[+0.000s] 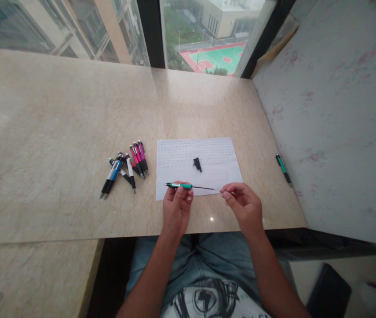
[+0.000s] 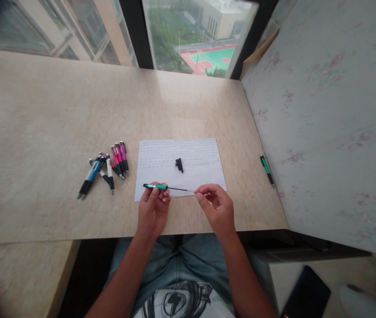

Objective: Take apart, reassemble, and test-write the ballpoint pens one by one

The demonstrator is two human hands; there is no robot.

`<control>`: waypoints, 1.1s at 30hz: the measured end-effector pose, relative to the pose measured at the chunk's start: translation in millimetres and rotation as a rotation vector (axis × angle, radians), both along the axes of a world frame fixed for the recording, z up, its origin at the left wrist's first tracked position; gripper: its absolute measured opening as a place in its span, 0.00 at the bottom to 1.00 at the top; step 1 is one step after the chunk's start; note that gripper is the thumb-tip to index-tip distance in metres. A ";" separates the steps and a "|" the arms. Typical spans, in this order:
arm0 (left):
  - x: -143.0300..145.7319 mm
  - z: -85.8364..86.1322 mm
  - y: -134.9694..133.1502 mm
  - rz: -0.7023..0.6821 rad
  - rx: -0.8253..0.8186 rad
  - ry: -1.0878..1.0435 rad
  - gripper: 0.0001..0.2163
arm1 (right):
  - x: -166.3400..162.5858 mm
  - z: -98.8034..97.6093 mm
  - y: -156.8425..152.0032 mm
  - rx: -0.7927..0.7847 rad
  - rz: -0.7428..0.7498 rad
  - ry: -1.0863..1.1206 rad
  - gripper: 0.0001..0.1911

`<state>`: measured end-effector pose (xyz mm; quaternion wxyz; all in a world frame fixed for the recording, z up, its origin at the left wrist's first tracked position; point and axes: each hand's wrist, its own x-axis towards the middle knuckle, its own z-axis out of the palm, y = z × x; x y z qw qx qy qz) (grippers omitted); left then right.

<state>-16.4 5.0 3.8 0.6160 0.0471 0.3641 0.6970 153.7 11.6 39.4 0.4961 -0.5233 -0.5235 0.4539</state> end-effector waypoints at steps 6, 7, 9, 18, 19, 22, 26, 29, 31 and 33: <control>0.5 -0.2 -0.2 -0.011 0.002 -0.008 0.13 | -3.8 -2.1 1.1 0.005 0.033 -0.016 0.03; 0.7 0.0 -0.2 -0.014 0.002 -0.006 0.13 | -4.6 -2.9 2.1 -0.002 0.040 -0.027 0.03; 1.3 0.7 -0.5 -0.024 0.000 0.005 0.12 | -6.3 -4.2 4.7 -0.025 0.052 -0.045 0.04; 4.1 -0.1 -3.0 -0.062 0.011 0.045 0.10 | -20.9 -7.6 6.5 -0.056 0.147 -0.055 0.05; 3.7 -0.3 -3.1 -0.058 0.009 0.036 0.10 | -22.0 -8.5 5.7 -0.052 0.161 -0.050 0.04; 2.2 -0.4 -2.8 -0.061 0.013 0.013 0.10 | -21.6 -11.2 7.9 -0.015 0.245 -0.087 0.12; 1.6 1.1 -1.8 -0.061 0.015 -0.003 0.11 | -20.0 -13.7 28.6 0.067 0.255 -0.372 0.21; 1.8 1.6 -1.7 -0.060 0.010 -0.002 0.11 | -25.7 -16.4 51.3 0.167 0.173 -0.685 0.14; 1.8 1.2 -2.2 -0.058 0.010 0.002 0.10 | -33.1 -19.5 63.6 0.202 0.150 -0.842 0.10; 1.6 0.5 -2.6 -0.056 0.014 0.001 0.10 | -41.2 -22.8 71.7 0.194 0.122 -0.934 0.08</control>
